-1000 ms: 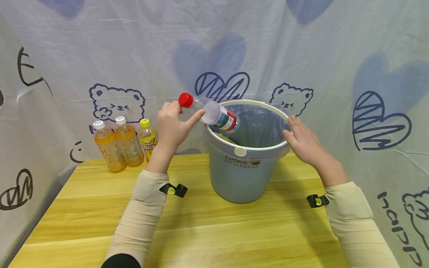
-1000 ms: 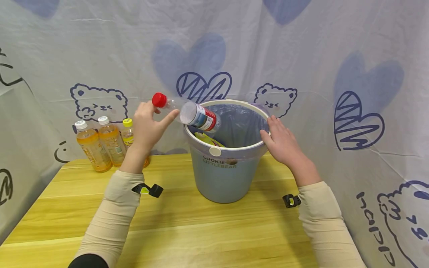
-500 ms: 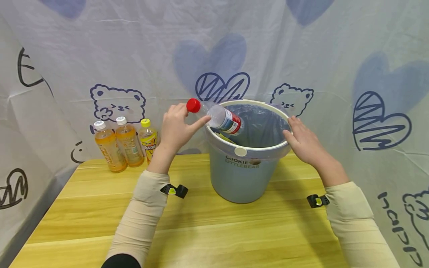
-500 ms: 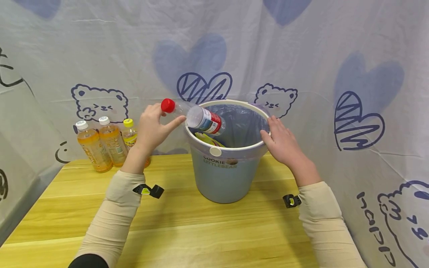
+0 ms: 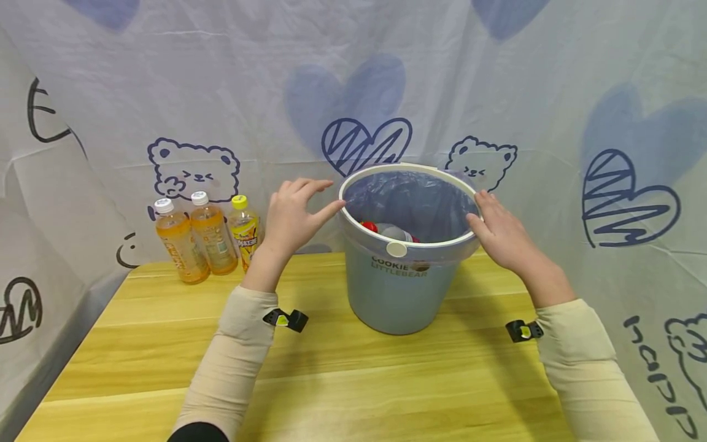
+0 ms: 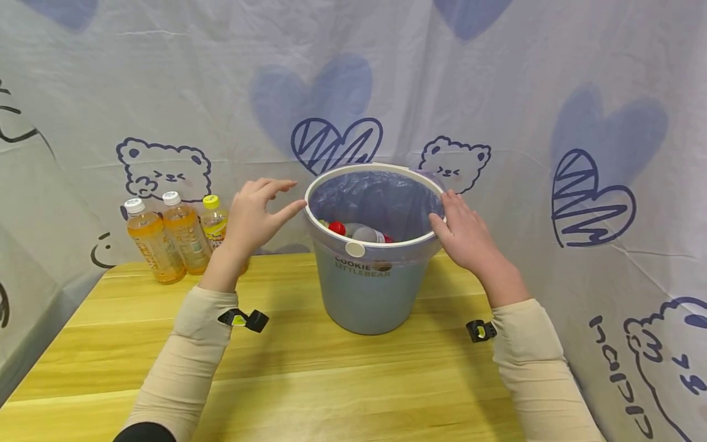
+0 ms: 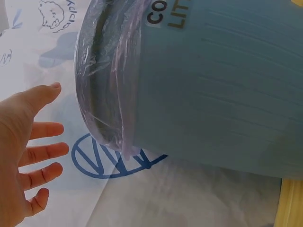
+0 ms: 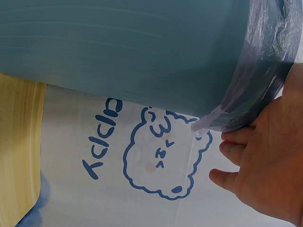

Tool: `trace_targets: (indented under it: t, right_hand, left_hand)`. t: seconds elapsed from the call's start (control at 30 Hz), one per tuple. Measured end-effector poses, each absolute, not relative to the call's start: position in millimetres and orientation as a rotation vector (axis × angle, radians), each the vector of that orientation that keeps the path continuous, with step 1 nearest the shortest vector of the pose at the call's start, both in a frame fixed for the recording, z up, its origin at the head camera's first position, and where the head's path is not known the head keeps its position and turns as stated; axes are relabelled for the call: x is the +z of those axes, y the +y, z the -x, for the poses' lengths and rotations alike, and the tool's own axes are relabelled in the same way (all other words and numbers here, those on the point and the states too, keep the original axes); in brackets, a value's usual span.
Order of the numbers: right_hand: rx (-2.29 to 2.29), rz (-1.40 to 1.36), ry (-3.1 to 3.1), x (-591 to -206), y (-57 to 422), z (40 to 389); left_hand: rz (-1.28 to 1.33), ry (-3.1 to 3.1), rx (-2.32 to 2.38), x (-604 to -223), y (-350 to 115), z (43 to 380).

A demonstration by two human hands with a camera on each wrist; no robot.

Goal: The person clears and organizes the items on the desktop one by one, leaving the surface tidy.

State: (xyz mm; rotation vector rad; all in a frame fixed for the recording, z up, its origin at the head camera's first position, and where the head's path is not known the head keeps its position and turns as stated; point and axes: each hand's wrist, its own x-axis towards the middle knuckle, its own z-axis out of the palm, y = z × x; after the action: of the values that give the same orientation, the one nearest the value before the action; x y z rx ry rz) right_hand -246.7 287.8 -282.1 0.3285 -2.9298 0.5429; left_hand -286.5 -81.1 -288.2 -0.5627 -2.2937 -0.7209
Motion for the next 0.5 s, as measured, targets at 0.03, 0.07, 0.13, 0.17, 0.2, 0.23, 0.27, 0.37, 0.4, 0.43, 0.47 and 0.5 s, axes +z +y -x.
trace_targets:
  t: [0.03, 0.07, 0.13, 0.17, 0.2, 0.23, 0.27, 0.37, 0.4, 0.43, 0.47, 0.5]
  right_hand:
    - [0.544, -0.327, -2.93, -282, 288, 246]
    - [0.544, -0.325, -2.931, -281, 288, 246]
    - [0.541, -0.321, -2.934, -281, 287, 246]
    - [0.539, -0.321, -2.935, -281, 287, 246]
    - [0.538, -0.32, -2.937, -280, 287, 246]
    - [0.537, -0.319, -2.939, -280, 286, 246]
    - [0.535, -0.32, -2.939, -281, 286, 246]
    - [0.536, -0.321, -2.938, -281, 286, 246]
    - [0.536, -0.321, -2.936, -281, 286, 246]
    - [0.537, -0.322, -2.934, -281, 286, 246]
    - [0.539, -0.323, -2.932, -281, 287, 246]
    - [0.541, -0.324, -2.93, -282, 287, 246]
  left_hand:
    - [0.56, -2.298, -0.719, -290, -82, 286]
    - [0.557, -2.303, -0.717, -291, -83, 286]
    - [0.548, -2.315, -0.708, -295, -86, 286]
    - [0.542, -2.321, -0.702, -297, -87, 286]
    - [0.537, -2.326, -0.698, -299, -89, 286]
    - [0.531, -2.331, -0.694, -301, -90, 286]
    - [0.526, -2.336, -0.689, -303, -92, 286]
    - [0.512, -2.346, -0.675, -308, -95, 285]
    - [0.508, -2.347, -0.67, -310, -97, 285]
    - [0.505, -2.351, -0.664, -312, -98, 285]
    - [0.504, -2.353, -0.663, -314, -99, 285]
    - [0.503, -2.353, -0.662, -316, -101, 285]
